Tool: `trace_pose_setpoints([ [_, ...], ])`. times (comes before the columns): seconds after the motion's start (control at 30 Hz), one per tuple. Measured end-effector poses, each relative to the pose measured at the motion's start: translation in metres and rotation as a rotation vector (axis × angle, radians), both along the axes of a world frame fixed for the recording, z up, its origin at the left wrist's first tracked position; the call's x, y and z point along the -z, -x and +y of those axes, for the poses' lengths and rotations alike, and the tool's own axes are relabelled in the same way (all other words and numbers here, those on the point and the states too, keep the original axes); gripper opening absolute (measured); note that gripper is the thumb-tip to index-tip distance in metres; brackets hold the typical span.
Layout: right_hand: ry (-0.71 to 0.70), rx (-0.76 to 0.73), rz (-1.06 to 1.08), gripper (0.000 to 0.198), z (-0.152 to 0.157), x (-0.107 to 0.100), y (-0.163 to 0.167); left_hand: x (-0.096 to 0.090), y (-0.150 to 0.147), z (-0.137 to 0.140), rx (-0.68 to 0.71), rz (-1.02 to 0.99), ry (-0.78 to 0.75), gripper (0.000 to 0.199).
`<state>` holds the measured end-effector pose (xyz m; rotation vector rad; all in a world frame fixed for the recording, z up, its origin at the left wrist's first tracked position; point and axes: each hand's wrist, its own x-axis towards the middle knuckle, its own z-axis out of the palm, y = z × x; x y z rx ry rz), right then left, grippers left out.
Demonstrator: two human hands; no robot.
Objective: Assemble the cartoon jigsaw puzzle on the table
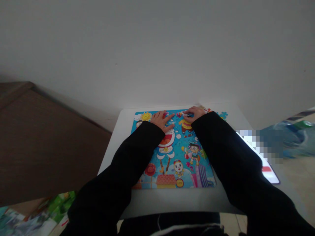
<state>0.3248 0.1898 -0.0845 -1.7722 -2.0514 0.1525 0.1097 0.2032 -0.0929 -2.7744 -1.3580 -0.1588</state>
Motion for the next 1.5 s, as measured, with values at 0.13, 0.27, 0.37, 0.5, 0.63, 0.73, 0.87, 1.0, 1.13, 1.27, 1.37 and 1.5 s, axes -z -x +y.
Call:
trace_pose_setpoints([
  [0.13, -0.027, -0.011, 0.005, 0.024, 0.002, 0.004, -0.002, 0.001, 0.0, 0.0, -0.007, 0.001, -0.008, 0.054],
  [0.27, -0.061, -0.011, 0.019, 0.023, 0.003, 0.008, -0.004, 0.003, 0.0, 0.001, -0.001, -0.001, -0.015, 0.055],
  [0.37, -0.097, -0.018, 0.045, 0.021, 0.004, 0.009, -0.005, 0.004, 0.001, 0.001, 0.006, -0.015, -0.025, 0.054],
  [0.5, -0.073, -0.055, 0.049, 0.02, 0.006, 0.011, -0.006, 0.004, 0.001, 0.001, 0.008, -0.034, -0.026, 0.054],
  [0.63, -0.075, -0.044, 0.033, 0.022, 0.008, 0.015, -0.006, 0.003, 0.001, 0.001, 0.005, -0.033, -0.008, 0.054],
  [0.73, -0.069, -0.033, 0.039, 0.022, 0.008, 0.015, -0.006, 0.003, 0.001, 0.001, 0.014, -0.033, -0.011, 0.052],
  [0.87, -0.051, -0.06, 0.046, 0.022, 0.007, 0.013, -0.005, 0.003, 0.001, 0.001, 0.017, -0.041, -0.031, 0.051],
  [1.0, -0.066, -0.038, 0.033, 0.024, 0.008, 0.013, -0.004, 0.003, 0.001, 0.002, 0.015, -0.039, -0.015, 0.052],
  [1.13, -0.057, -0.042, -0.006, 0.022, 0.011, 0.015, -0.003, 0.001, 0.0, 0.002, 0.007, -0.038, 0.016, 0.052],
  [1.27, -0.088, -0.051, -0.002, 0.023, 0.013, 0.02, -0.005, 0.0, -0.001, 0.001, 0.001, -0.04, 0.026, 0.052],
  [1.37, -0.1, -0.052, -0.012, 0.023, 0.014, 0.022, -0.005, -0.001, -0.001, 0.0, 0.002, -0.05, 0.03, 0.052],
  [1.5, -0.082, -0.064, -0.022, 0.024, 0.013, 0.02, -0.004, -0.001, 0.0, 0.001, 0.01, -0.061, 0.029, 0.052],
])
